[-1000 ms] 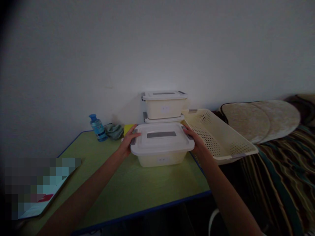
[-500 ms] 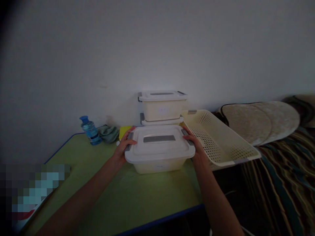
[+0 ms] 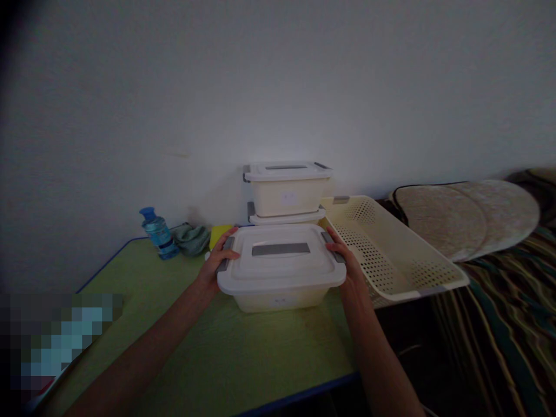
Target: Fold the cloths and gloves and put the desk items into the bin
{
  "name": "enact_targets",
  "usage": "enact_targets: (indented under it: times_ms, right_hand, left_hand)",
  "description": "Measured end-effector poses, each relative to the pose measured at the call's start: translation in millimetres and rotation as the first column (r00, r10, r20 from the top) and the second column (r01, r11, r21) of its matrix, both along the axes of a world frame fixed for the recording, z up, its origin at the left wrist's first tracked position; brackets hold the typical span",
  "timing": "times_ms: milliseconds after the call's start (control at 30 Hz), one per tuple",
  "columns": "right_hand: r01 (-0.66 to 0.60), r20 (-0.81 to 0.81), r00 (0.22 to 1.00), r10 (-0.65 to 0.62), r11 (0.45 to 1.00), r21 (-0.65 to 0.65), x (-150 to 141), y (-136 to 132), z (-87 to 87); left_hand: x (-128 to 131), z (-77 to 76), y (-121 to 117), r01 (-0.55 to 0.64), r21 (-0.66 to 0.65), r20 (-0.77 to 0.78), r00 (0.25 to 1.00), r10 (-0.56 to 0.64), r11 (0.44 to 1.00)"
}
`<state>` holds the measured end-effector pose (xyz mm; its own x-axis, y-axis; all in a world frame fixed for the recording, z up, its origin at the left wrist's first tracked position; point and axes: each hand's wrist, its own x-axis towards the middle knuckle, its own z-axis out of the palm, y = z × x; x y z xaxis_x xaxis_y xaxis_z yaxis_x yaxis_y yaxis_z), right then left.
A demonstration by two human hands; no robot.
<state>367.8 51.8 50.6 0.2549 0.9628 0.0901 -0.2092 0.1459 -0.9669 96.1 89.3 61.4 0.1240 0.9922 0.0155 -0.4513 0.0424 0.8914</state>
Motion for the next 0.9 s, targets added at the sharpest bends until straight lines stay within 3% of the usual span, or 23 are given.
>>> enact_targets:
  times_ms: [333, 633, 900]
  right_hand:
    - [-0.016, 0.024, 1.000, 0.016, 1.000, 0.011, 3, -1, -3.7]
    - [0.011, -0.114, 0.993, -0.013, 1.000, -0.011, 6, 5, -3.5]
    - [-0.067, 0.049, 0.996, 0.069, 0.997, -0.031, 0, -2, 1.4]
  left_hand:
    - [-1, -0.3, 1, 0.014, 0.012, -0.037, 0.999, -0.014, 1.000]
    - [0, -0.8, 3, -0.028, 0.012, -0.024, 0.999, 0.028, 1.000]
    - [-5, -1.7, 5, 0.002, 0.026, -0.100, 0.995, 0.000, 1.000]
